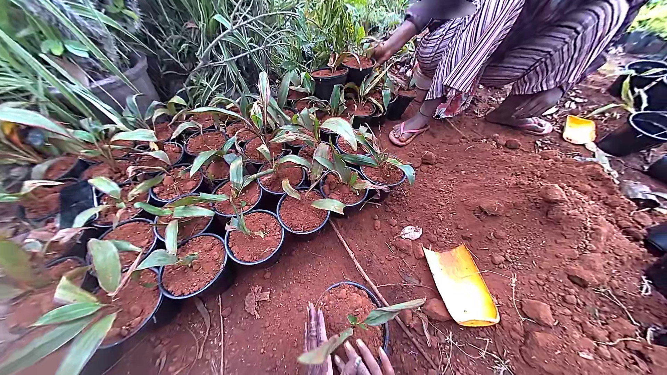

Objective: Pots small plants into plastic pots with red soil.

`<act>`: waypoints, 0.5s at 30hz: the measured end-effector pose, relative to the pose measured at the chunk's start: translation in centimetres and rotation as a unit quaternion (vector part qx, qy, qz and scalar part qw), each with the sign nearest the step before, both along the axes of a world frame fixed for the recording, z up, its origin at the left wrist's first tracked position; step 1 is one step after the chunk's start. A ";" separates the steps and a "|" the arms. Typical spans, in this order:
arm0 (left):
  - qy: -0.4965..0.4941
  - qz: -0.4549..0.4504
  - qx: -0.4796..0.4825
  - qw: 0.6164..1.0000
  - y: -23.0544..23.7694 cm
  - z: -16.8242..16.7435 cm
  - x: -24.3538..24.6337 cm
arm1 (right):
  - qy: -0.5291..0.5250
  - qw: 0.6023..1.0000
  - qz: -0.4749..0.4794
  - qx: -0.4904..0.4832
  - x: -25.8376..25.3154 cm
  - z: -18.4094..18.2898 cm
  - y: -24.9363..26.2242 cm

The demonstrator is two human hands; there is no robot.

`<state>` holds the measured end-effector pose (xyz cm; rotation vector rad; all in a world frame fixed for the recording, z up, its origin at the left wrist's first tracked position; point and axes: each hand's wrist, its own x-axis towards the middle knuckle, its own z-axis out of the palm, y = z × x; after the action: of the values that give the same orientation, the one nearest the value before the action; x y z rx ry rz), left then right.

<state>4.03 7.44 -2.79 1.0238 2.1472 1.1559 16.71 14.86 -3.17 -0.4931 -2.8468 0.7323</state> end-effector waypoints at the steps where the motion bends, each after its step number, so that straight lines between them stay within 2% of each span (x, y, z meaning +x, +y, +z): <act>1: 0.046 -0.014 0.002 0.999 -0.1 -0.8 -0.8 | 0.023 0.999 -0.011 0.032 -0.1 -0.3 0.4; 3: 0.082 -0.032 0.001 0.996 0.1 -1.6 -2.3 | 0.034 0.997 -0.037 0.054 -0.2 -0.3 1.2; 6: 0.137 -0.046 0.018 0.989 0.9 -2.1 -3.3 | 0.008 0.996 -0.085 0.025 0.4 -1.6 2.1; 10: 0.175 -0.140 -0.005 0.975 2.7 -3.6 -4.9 | 0.010 0.995 -0.079 0.057 -0.8 -2.8 4.2; 12: 0.167 -0.182 -0.017 0.969 3.9 -3.3 -6.0 | -0.006 0.998 -0.064 0.022 -2.2 -2.3 5.8; 15: 0.115 -0.257 -0.087 0.956 5.4 -1.7 -7.3 | -0.037 0.999 -0.019 -0.025 -3.6 -1.4 8.0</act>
<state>-3.31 12.86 -4.44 1.5738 1.9263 0.6153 13.08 22.83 -4.54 -0.5928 -2.8848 0.7961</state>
